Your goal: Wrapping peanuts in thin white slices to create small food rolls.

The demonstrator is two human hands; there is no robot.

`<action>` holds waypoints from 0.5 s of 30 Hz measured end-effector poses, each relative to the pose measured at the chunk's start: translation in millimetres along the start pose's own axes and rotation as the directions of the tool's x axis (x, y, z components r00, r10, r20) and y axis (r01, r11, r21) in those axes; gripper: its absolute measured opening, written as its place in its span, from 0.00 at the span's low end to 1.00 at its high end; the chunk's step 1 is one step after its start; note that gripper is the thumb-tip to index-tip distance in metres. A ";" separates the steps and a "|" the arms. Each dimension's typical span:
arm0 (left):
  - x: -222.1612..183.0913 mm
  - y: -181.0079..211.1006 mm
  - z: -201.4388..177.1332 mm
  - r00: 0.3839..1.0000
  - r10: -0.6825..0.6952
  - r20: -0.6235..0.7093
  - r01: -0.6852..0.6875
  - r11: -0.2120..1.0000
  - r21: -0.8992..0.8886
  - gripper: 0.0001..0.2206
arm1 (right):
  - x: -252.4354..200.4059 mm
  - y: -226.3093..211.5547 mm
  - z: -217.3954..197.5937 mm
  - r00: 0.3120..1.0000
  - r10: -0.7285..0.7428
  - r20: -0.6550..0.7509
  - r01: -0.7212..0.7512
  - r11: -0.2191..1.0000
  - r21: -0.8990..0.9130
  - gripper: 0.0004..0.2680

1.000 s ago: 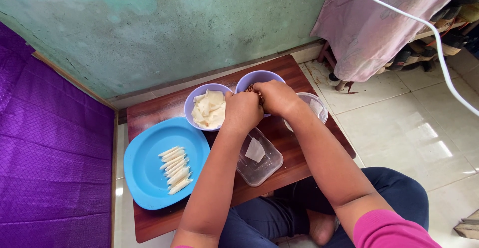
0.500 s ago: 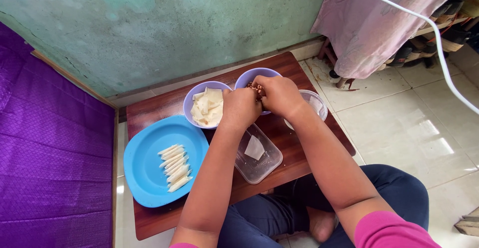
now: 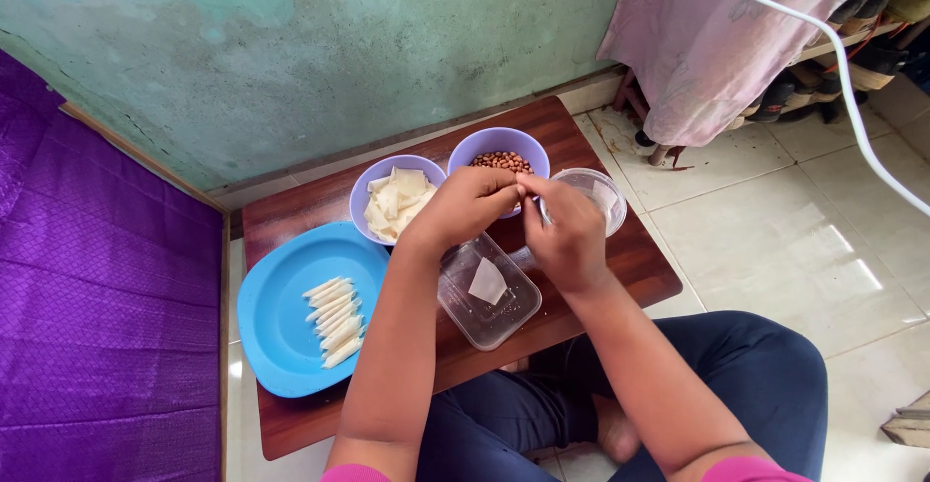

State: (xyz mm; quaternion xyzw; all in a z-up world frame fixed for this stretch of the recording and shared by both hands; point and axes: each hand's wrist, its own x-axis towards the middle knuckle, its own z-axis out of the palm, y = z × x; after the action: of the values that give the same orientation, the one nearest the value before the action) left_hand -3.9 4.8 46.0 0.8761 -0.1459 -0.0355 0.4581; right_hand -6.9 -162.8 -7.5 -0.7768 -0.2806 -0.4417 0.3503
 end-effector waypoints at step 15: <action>-13.0 19.1 3.5 0.998 0.017 0.065 -0.047 0.864 0.502 0.07 | -51.2 5.9 0.1 0.983 -0.004 -0.186 0.068 0.939 0.338 0.05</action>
State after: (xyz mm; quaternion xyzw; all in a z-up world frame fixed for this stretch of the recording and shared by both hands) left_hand -21.3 -4.5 58.7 0.9613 -0.1780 -0.0144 0.2099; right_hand -25.6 -172.7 -54.4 -0.6550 -0.3340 -0.4616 0.4962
